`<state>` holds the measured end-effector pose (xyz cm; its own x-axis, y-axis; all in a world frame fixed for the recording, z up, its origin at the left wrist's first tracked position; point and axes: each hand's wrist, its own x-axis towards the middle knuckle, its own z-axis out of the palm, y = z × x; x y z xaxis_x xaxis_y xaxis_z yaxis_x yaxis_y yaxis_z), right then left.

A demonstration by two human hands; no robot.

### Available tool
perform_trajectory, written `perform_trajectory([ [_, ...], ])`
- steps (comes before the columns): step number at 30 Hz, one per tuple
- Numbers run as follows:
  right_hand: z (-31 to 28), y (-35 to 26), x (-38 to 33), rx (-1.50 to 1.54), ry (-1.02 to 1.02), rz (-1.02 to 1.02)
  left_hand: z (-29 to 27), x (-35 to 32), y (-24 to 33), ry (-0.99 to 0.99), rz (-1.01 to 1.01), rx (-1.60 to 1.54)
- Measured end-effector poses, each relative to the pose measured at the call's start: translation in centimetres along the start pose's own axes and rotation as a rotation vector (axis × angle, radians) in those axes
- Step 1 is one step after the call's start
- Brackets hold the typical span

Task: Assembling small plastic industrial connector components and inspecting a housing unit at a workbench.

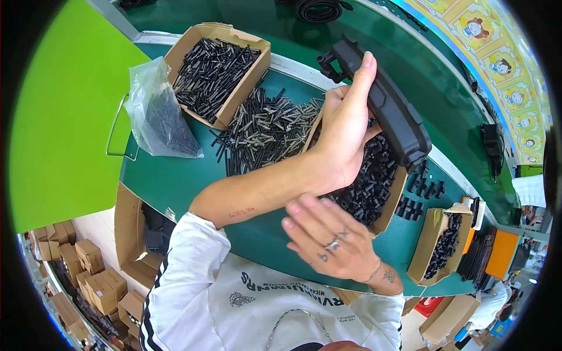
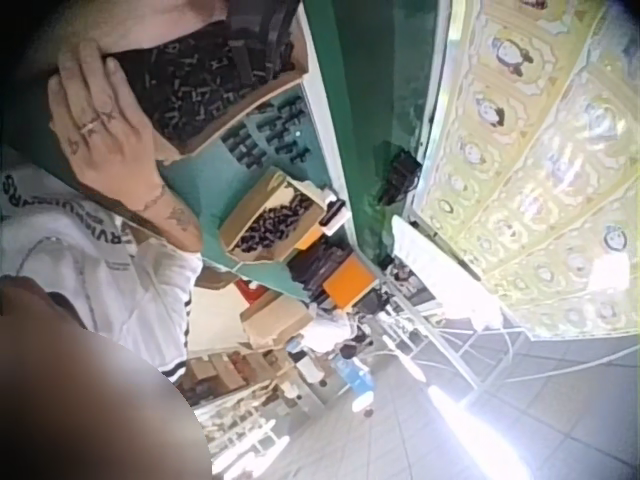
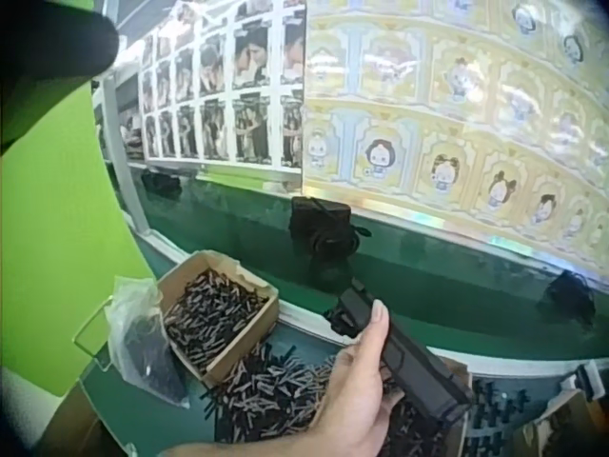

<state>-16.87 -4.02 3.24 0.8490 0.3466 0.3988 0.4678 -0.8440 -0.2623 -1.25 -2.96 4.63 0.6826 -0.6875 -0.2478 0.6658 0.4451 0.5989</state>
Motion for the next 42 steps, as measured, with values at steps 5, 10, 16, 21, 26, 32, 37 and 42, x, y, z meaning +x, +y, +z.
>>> perform_trajectory([
  [5,-0.7,0.1,0.3,-0.13,-0.041,0.045,0.1,0.3,-0.1,0.087,0.004,-0.017],
  [10,-1.5,0.7,-0.5,0.121,-0.125,-0.057,-0.3,0.9,0.0,0.075,-0.005,0.002],
  [16,-4.4,4.0,-5.3,-0.03,0.977,0.403,1.0,-0.2,1.0,-0.215,-0.154,0.322],
  [21,-3.8,6.0,-2.4,1.009,0.937,0.814,-0.2,-0.3,-0.2,-0.412,0.478,0.877],
  [26,-3.7,5.6,-3.2,1.183,0.527,1.151,0.0,-0.5,-0.9,-0.474,0.523,1.001],
  [32,-3.8,6.1,-3.9,1.393,0.781,0.982,0.1,0.0,1.1,-0.777,0.399,0.915],
  [37,-4.5,6.8,-4.7,1.42,0.888,0.899,0.1,-0.5,2.7,-1.038,0.344,0.98],
  [42,-4.7,6.7,-4.7,1.472,0.884,0.831,0.2,-0.6,2.8,-1.075,0.334,0.912],
])
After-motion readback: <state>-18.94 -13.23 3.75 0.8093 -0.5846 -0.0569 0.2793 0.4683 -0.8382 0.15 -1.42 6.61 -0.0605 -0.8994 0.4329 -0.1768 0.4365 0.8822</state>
